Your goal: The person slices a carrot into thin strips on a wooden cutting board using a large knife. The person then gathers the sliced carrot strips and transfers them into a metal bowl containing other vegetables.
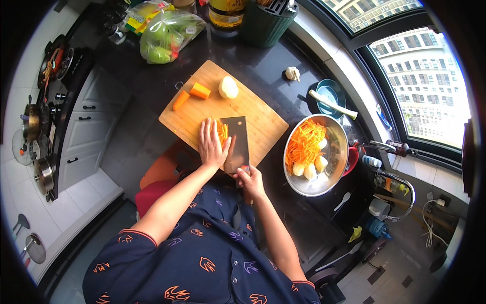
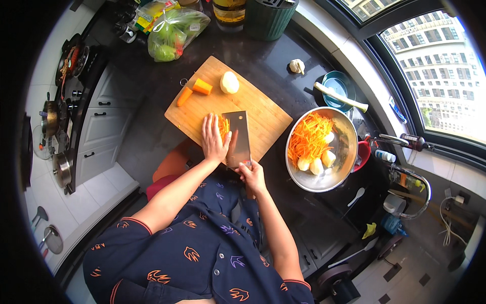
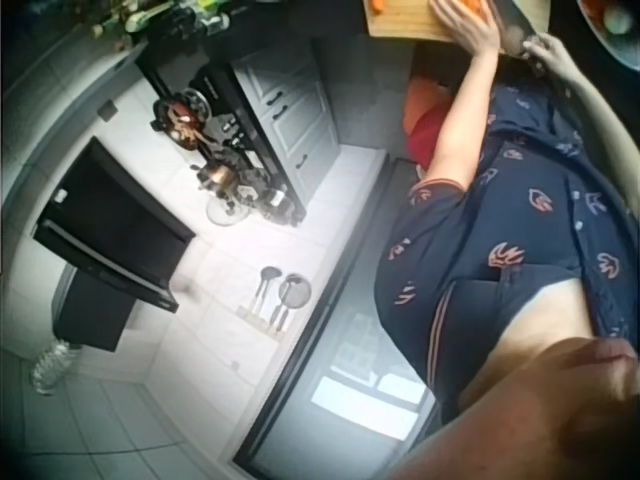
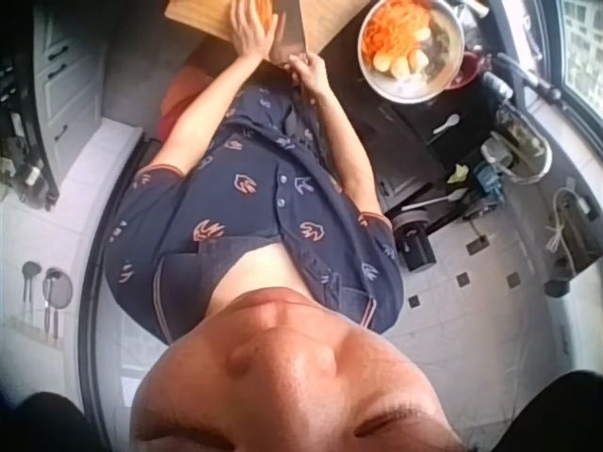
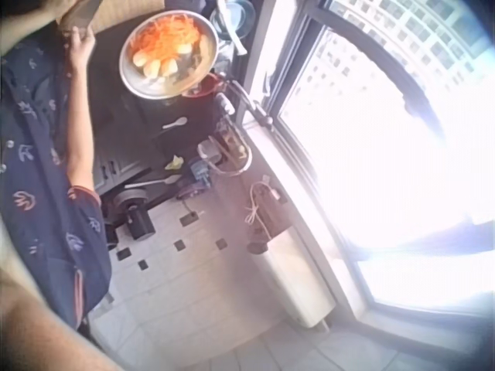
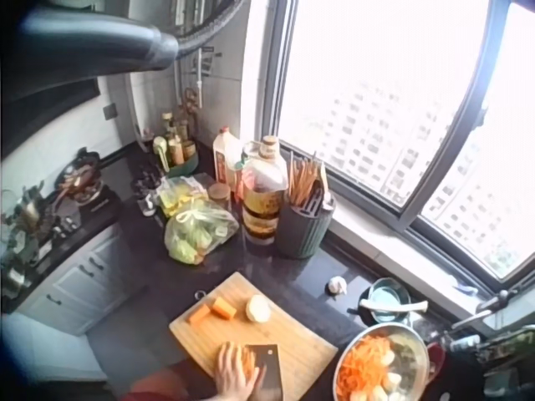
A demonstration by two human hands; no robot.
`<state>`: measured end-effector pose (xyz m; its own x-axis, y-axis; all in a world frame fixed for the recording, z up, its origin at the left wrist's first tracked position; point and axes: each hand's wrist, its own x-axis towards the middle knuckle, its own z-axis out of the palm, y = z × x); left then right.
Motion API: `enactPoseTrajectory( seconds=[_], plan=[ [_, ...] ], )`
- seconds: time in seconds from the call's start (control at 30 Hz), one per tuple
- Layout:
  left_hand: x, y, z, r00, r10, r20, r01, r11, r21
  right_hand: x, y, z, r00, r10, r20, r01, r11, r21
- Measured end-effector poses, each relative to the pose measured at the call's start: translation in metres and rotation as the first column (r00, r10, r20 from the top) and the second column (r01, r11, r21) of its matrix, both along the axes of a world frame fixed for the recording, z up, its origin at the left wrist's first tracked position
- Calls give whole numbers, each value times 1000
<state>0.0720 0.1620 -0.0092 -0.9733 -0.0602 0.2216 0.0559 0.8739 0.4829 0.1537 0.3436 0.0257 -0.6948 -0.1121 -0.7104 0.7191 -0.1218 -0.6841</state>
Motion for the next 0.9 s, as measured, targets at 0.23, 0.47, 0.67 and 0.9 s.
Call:
enactPoseTrajectory(
  seconds=[0.23,0.47,0.67,0.9],
  plan=[
    [-13,11,-5,999,25,-38,-16,975,220,-5,-33,-7,998,55,-17,-56,997,-45],
    [-37,68,35,988,-92,-124,129,933,336,-5,0,31,978,-117,-173,120,993,10],
    [-54,168,106,907,-268,-323,406,759,509,6,53,101,879,-339,-336,417,887,196],
    [-53,264,153,767,-426,-481,642,506,576,21,97,135,671,-535,-513,710,663,237]
  ],
)
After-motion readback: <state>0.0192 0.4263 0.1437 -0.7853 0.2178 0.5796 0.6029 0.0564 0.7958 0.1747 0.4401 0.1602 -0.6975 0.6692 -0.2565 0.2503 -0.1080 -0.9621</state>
